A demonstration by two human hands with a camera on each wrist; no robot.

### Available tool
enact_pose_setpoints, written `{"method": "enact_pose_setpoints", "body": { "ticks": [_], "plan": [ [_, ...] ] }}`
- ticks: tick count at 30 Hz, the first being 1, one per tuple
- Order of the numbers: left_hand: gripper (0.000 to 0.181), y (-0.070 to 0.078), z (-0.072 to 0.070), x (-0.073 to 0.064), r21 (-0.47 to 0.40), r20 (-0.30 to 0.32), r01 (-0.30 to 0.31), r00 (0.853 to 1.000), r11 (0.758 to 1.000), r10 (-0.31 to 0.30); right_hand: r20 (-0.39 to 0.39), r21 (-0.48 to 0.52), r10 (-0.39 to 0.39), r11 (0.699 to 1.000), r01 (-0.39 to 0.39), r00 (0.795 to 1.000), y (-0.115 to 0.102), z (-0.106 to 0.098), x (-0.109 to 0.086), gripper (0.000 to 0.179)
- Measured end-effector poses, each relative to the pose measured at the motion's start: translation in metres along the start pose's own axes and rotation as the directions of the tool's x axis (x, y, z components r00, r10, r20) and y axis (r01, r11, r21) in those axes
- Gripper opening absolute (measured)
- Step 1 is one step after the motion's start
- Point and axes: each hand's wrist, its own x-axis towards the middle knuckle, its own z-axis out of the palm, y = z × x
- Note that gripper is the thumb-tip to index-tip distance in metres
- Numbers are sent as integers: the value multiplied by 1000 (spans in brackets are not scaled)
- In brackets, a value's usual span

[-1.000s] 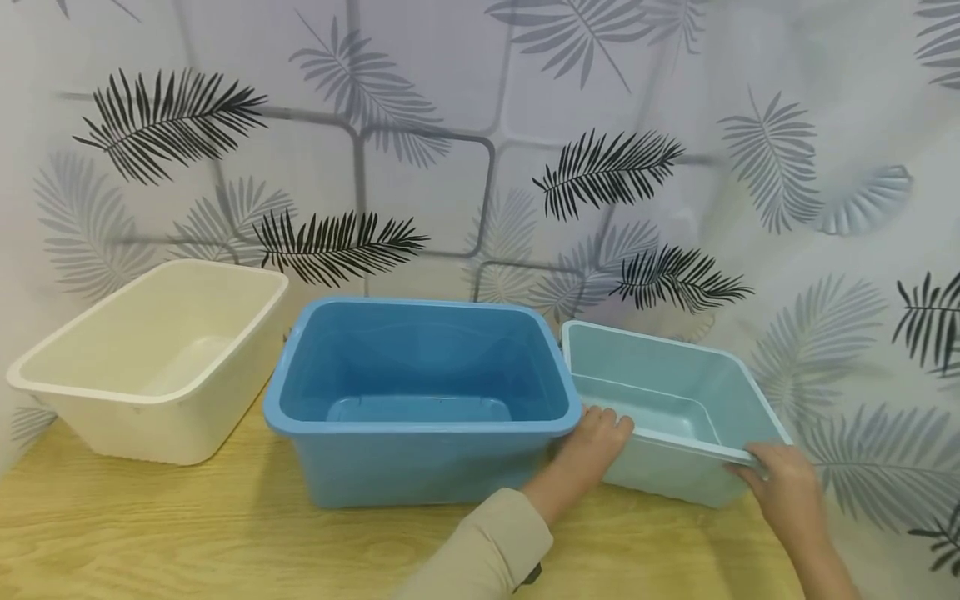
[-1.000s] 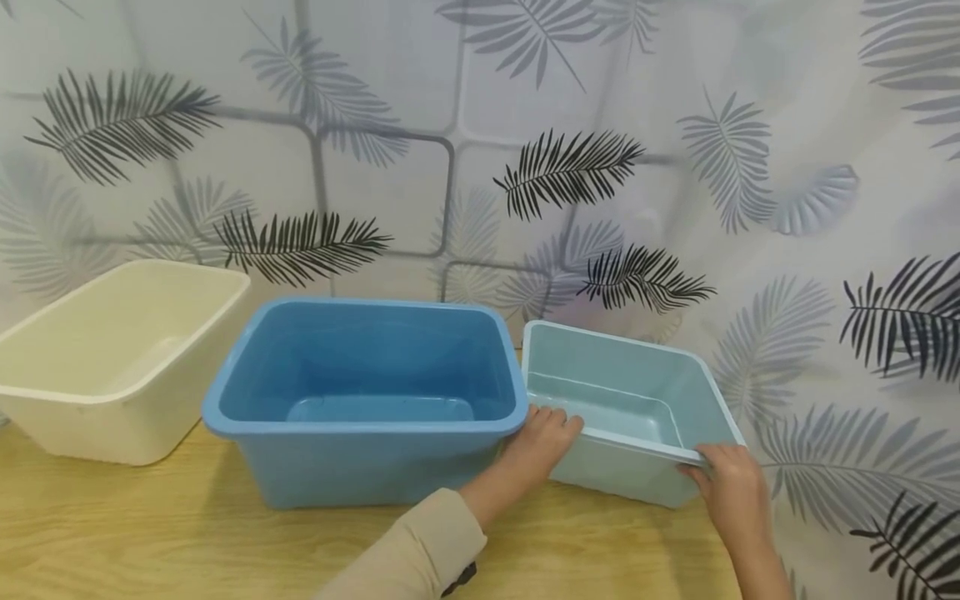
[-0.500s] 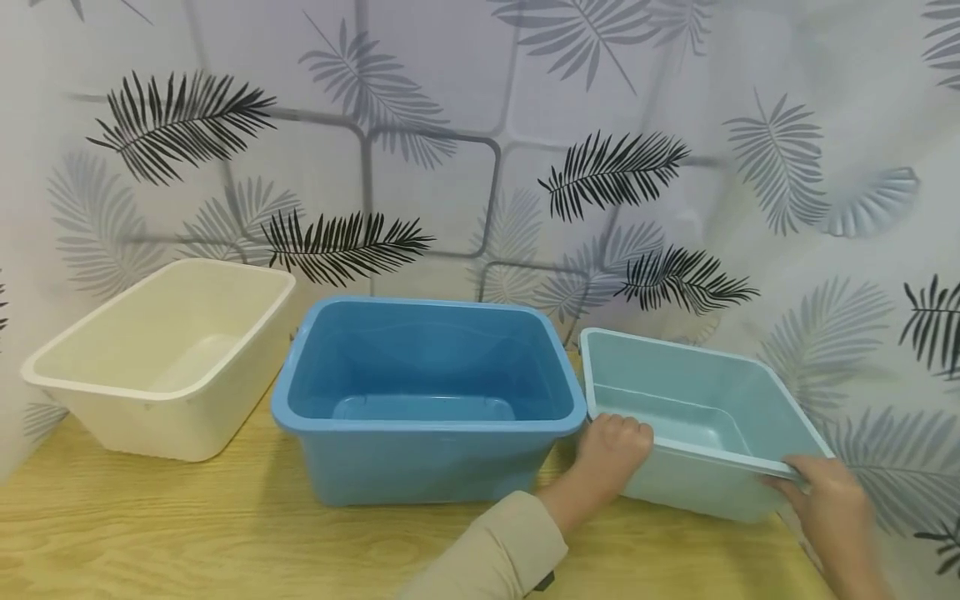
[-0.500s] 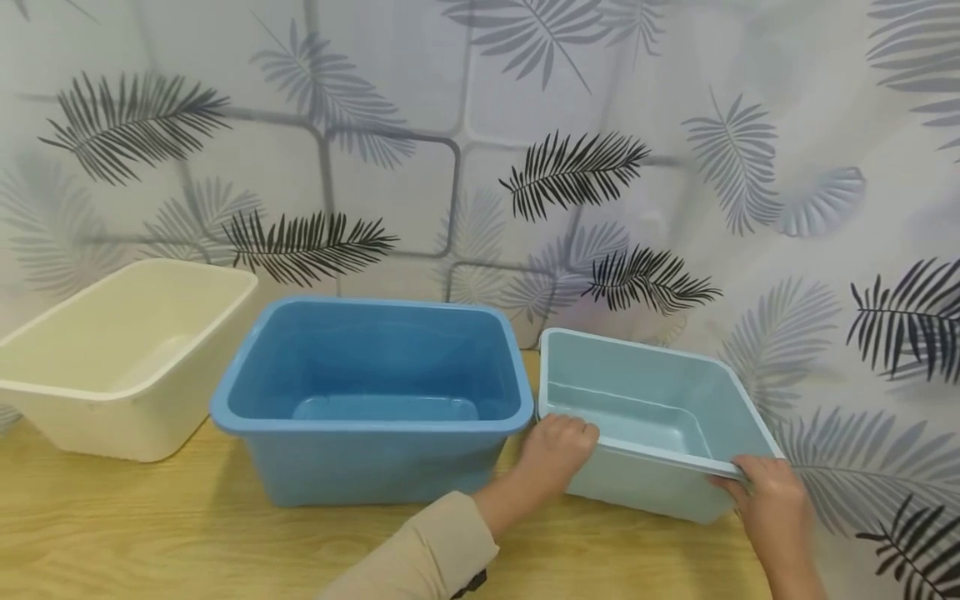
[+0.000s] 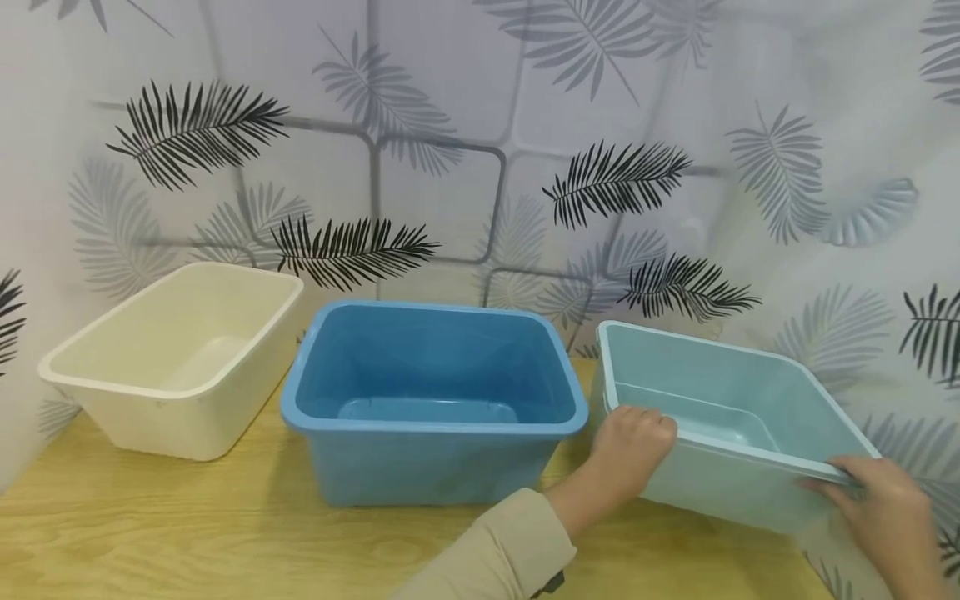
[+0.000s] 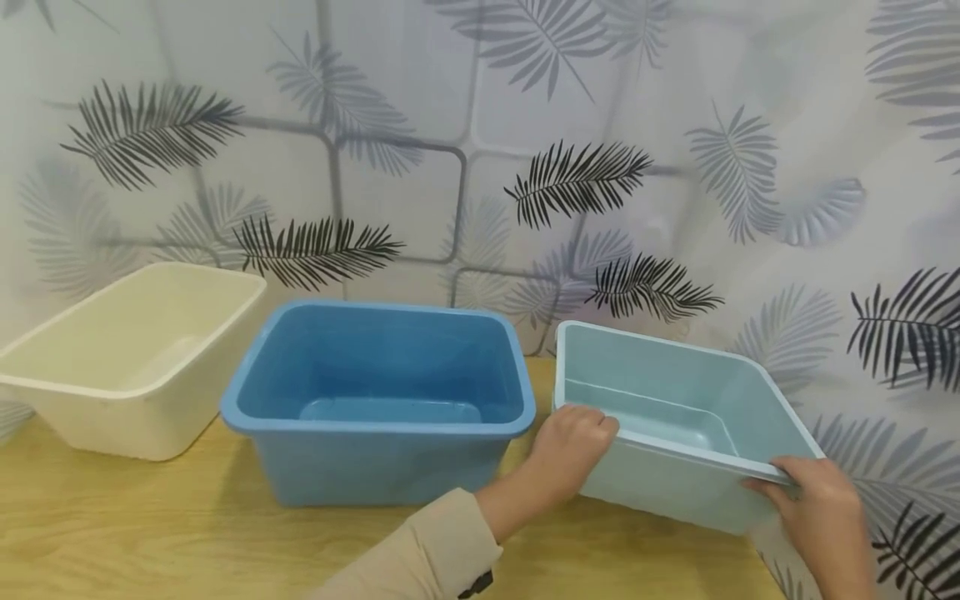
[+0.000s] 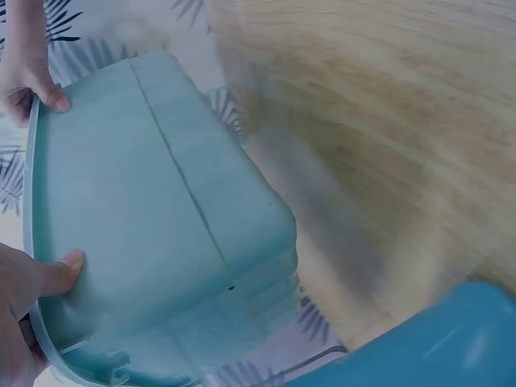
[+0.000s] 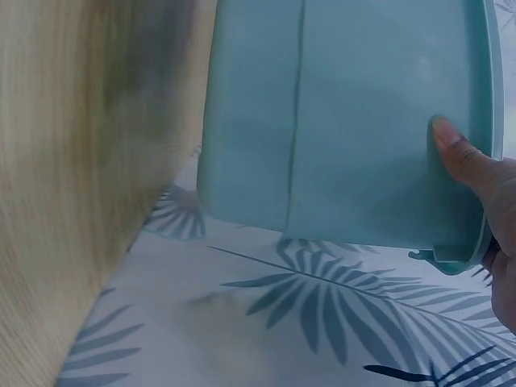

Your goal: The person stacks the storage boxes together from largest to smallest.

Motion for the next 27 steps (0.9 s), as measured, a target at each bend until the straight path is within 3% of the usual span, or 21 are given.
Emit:
{"method": "enact_pose_setpoints", "body": {
  "ticks": [5,10,17,27],
  "plan": [
    [29,-5,-14,7,2,-64,-7,998,1000,7,17,5,27,1000,-27,999,-1,-15,11,88],
    [35,-14,-34,19,18,-93,11,996,1000,-9,-53,93,-16,995,21,998,-1,-28,31,83],
    [37,-27,-61,34,36,-49,25,999,999,-23,-26,54,-11,998,12,1000,1,-43,53,83],
    [26,-42,-85,42,4,-3,26,1000,1000,-26,-67,77,63,995,-58,996,-13,-58,66,86]
  ]
}}
